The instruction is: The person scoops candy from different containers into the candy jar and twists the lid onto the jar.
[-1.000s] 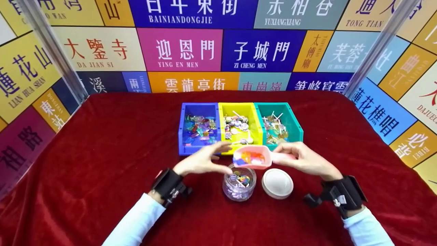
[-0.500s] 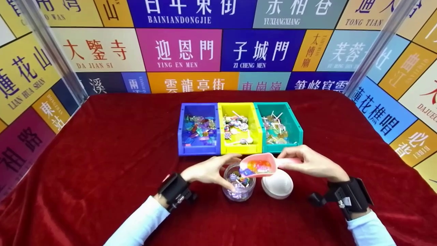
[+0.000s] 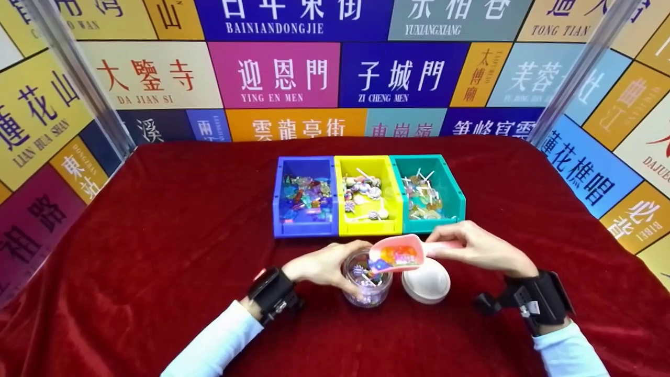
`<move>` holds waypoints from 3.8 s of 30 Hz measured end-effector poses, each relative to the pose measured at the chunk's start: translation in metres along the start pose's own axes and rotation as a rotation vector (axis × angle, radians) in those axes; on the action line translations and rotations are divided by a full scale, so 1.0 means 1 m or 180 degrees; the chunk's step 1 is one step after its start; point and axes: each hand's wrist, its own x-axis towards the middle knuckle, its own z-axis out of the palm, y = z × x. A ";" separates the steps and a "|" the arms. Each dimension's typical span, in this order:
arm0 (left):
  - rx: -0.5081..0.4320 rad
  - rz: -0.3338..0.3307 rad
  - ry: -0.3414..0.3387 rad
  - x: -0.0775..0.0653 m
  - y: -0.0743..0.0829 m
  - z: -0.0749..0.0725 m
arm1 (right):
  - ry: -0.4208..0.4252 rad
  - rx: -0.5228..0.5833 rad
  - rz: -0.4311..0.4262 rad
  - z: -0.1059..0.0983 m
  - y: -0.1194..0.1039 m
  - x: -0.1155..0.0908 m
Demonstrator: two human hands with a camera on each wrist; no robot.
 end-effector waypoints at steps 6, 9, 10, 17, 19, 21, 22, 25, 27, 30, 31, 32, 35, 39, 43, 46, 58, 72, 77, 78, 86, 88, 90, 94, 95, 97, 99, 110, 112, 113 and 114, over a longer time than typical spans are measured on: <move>0.0037 -0.0006 -0.0024 0.000 0.000 0.000 | -0.0010 -0.0198 -0.0044 -0.003 -0.007 0.001; 0.0050 -0.0019 -0.0031 0.001 0.000 0.000 | -0.0004 -0.0326 -0.0103 -0.004 -0.012 0.001; 0.0050 -0.0026 -0.0034 0.001 0.000 0.000 | 0.0000 -0.0374 -0.0130 -0.005 -0.013 0.001; 0.0026 -0.0053 -0.0036 0.000 0.000 0.000 | 0.0025 -0.0711 -0.0156 -0.007 -0.027 0.002; 0.0027 -0.0038 -0.0039 0.000 0.000 0.000 | 0.0031 -0.0814 -0.0175 -0.007 -0.031 0.002; 0.0028 -0.0028 -0.0042 0.000 0.000 0.000 | 0.0040 -0.0906 -0.0184 -0.008 -0.035 0.003; 0.0023 -0.0021 -0.0041 0.000 0.000 0.000 | 0.0042 -0.0945 -0.0188 -0.008 -0.037 0.003; 0.0021 -0.0026 -0.0030 0.000 0.000 -0.001 | 0.0045 -0.1033 -0.0175 -0.008 -0.040 0.004; 0.0013 -0.0036 -0.0031 0.000 0.000 -0.001 | 0.0035 -0.1063 -0.0159 -0.008 -0.041 0.005; 0.0009 -0.0046 -0.0037 -0.001 0.001 -0.001 | 0.0019 -0.1093 -0.0139 -0.008 -0.042 0.006; 0.0003 -0.0050 -0.0044 -0.001 0.001 -0.001 | 0.0010 -0.1095 -0.0124 -0.008 -0.043 0.006; -0.0007 -0.0043 -0.0052 -0.001 0.000 -0.001 | 0.0003 -0.1097 -0.0107 -0.008 -0.043 0.006; -0.0008 -0.0012 -0.0059 0.000 -0.001 0.000 | -0.0008 -0.1106 -0.0082 -0.008 -0.044 0.006; -0.0004 0.0005 -0.0061 0.000 -0.001 0.000 | -0.0006 -0.1134 -0.0100 -0.009 -0.045 0.007; 0.0003 0.0014 -0.0066 0.000 0.001 -0.001 | -0.0036 -0.1100 -0.0126 -0.009 -0.044 0.007; 0.0049 0.0014 -0.0091 0.000 0.001 -0.002 | -0.0082 -0.1017 -0.0137 -0.011 -0.039 0.007; -0.0355 -0.0007 0.0242 -0.004 -0.004 -0.020 | 0.0413 -0.0553 0.0119 -0.009 -0.023 0.013; 0.0852 -0.0396 0.2616 -0.012 -0.026 -0.048 | 0.1150 -0.1182 0.0803 -0.004 -0.023 0.063; 0.0825 -0.0927 0.2888 -0.017 -0.039 -0.053 | 0.0939 -0.1286 0.1048 0.003 -0.025 0.081; 0.0756 -0.1068 0.2862 -0.018 -0.042 -0.054 | 0.0910 -0.1336 0.1075 0.004 -0.025 0.085; 0.0313 -0.1849 0.2301 -0.024 -0.054 -0.062 | 0.0662 -0.1576 0.1030 0.011 -0.025 0.115; 0.0295 -0.1918 0.2207 -0.024 -0.056 -0.062 | 0.0624 -0.1574 0.0997 0.013 -0.025 0.121; 0.0264 -0.1969 0.2143 -0.025 -0.058 -0.061 | 0.0592 -0.1570 0.1030 0.014 -0.025 0.126; 0.0244 -0.1989 0.2093 -0.025 -0.059 -0.062 | 0.0565 -0.1617 0.1125 0.017 -0.025 0.134; 0.0240 -0.1994 0.2088 -0.025 -0.059 -0.063 | 0.0570 -0.1645 0.1141 0.017 -0.025 0.136; 0.0266 -0.1992 0.2082 -0.025 -0.059 -0.063 | 0.0584 -0.1708 0.1174 0.019 -0.025 0.140; 0.0298 -0.1986 0.2084 -0.024 -0.059 -0.064 | 0.0592 -0.1766 0.1228 0.020 -0.025 0.143; 0.0347 -0.2005 0.2099 -0.024 -0.058 -0.063 | 0.0495 -0.1623 0.1667 0.024 -0.018 0.161; 0.0365 -0.1992 0.2110 -0.024 -0.059 -0.063 | 0.0514 -0.1575 0.1746 0.025 -0.015 0.164; 0.0371 -0.1991 0.2115 -0.024 -0.059 -0.063 | 0.0534 -0.1543 0.1800 0.027 -0.010 0.166; 0.0370 -0.1987 0.2121 -0.024 -0.059 -0.062 | 0.0561 -0.1544 0.1756 0.028 -0.006 0.166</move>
